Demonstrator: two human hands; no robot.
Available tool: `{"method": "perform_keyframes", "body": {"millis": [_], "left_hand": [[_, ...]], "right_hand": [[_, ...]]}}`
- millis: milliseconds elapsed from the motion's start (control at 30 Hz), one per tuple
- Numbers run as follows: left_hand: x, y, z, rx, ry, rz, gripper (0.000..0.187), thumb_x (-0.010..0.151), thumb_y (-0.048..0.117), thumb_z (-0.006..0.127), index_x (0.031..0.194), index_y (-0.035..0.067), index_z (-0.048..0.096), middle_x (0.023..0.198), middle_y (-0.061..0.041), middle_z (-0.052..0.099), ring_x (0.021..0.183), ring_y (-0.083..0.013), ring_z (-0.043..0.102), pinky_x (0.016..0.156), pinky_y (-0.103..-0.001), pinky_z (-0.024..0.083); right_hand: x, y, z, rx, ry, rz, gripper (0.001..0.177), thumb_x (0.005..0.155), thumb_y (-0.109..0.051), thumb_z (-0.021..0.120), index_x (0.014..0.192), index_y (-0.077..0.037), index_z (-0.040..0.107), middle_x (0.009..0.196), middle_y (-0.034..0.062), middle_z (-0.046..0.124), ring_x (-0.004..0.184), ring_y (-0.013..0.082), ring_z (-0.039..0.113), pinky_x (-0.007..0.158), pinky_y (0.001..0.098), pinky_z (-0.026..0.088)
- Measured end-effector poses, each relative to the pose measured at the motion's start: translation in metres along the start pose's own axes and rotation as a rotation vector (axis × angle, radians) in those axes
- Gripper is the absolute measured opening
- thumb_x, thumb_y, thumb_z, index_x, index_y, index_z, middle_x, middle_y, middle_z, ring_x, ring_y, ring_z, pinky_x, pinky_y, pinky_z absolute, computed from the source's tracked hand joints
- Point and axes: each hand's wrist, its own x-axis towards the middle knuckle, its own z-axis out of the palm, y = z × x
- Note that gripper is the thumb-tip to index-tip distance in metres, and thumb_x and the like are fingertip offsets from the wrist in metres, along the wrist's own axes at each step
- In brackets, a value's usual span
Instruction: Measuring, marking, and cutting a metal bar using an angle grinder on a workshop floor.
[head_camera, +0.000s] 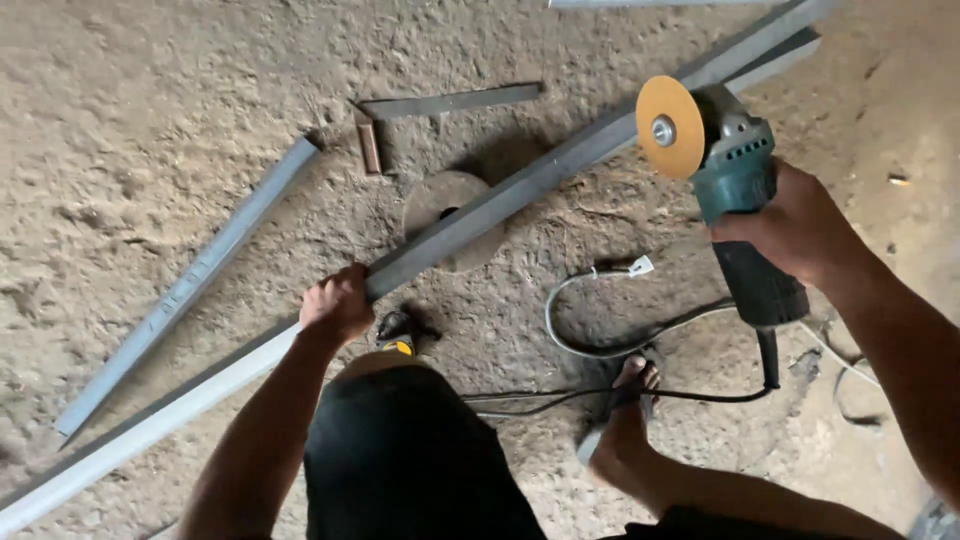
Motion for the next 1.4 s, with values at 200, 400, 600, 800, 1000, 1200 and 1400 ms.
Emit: {"method": "perform_keyframes", "body": {"millis": [200, 400, 600, 800, 1000, 1200, 1400], "left_hand": [[0.006, -0.005, 0.000, 0.048, -0.023, 0.045, 0.051, 0.084, 0.010, 0.059, 0.133, 0.022, 0.055, 0.115, -0.014, 0.069, 0.107, -0.0360, 0.066, 0.084, -0.049, 0.056], [0.026, -0.020, 0.031, 0.097, 0.063, 0.062, 0.051, 0.085, 0.017, 0.062, 0.136, 0.017, 0.057, 0.125, -0.010, 0.072, 0.117, -0.0391, 0.069, 0.102, -0.054, 0.055], [0.032, -0.030, 0.035, 0.071, 0.092, 0.072, 0.046, 0.086, 0.023, 0.060, 0.132, 0.021, 0.060, 0.119, -0.013, 0.074, 0.114, -0.0429, 0.070, 0.101, -0.054, 0.055], [0.022, -0.021, 0.030, 0.068, 0.095, 0.043, 0.049, 0.084, 0.021, 0.064, 0.132, 0.019, 0.060, 0.119, -0.016, 0.075, 0.112, -0.0458, 0.071, 0.101, -0.056, 0.054], [0.017, -0.019, 0.023, 0.114, 0.074, 0.042, 0.049, 0.083, 0.022, 0.064, 0.132, 0.021, 0.060, 0.115, -0.015, 0.076, 0.110, -0.0446, 0.072, 0.099, -0.054, 0.055], [0.003, -0.011, 0.009, 0.100, 0.050, 0.033, 0.051, 0.081, 0.021, 0.066, 0.131, 0.020, 0.059, 0.111, -0.017, 0.076, 0.108, -0.0457, 0.072, 0.099, -0.056, 0.055], [0.007, -0.015, 0.011, 0.083, 0.059, 0.059, 0.051, 0.082, 0.020, 0.065, 0.133, 0.019, 0.059, 0.113, -0.016, 0.076, 0.110, -0.0454, 0.071, 0.100, -0.056, 0.054]], "right_hand": [[0.021, 0.009, 0.039, -0.047, -0.102, 0.010, 0.050, 0.062, -0.015, 0.086, 0.110, -0.009, 0.073, 0.095, 0.0126, 0.074, 0.084, 0.0277, 0.066, 0.071, 0.0396, 0.045], [0.046, -0.016, 0.069, 0.089, -0.315, -0.034, 0.086, 0.076, -0.029, 0.088, 0.145, -0.001, 0.046, 0.139, 0.0277, 0.052, 0.134, 0.0521, 0.047, 0.112, 0.0703, 0.039], [0.094, 0.008, 0.076, 0.254, -0.322, -0.145, 0.064, 0.075, -0.014, 0.083, 0.129, 0.005, 0.055, 0.118, 0.0304, 0.061, 0.120, 0.0553, 0.056, 0.097, 0.0716, 0.047], [0.111, 0.014, 0.076, 0.281, -0.331, -0.171, 0.048, 0.067, -0.008, 0.085, 0.109, -0.002, 0.063, 0.096, 0.0193, 0.066, 0.097, 0.0387, 0.067, 0.081, 0.0576, 0.051], [0.113, 0.013, 0.075, 0.227, -0.350, -0.159, 0.051, 0.069, -0.009, 0.084, 0.112, -0.001, 0.059, 0.104, 0.0212, 0.064, 0.106, 0.0425, 0.064, 0.088, 0.0602, 0.047], [0.123, 0.024, 0.077, 0.243, -0.411, -0.177, 0.047, 0.074, -0.009, 0.083, 0.113, -0.001, 0.058, 0.106, 0.0232, 0.064, 0.110, 0.0476, 0.063, 0.089, 0.0633, 0.048], [0.114, 0.021, 0.079, 0.224, -0.379, -0.191, 0.049, 0.073, -0.010, 0.084, 0.114, 0.000, 0.059, 0.108, 0.0254, 0.065, 0.110, 0.0486, 0.063, 0.090, 0.0646, 0.048]]}}
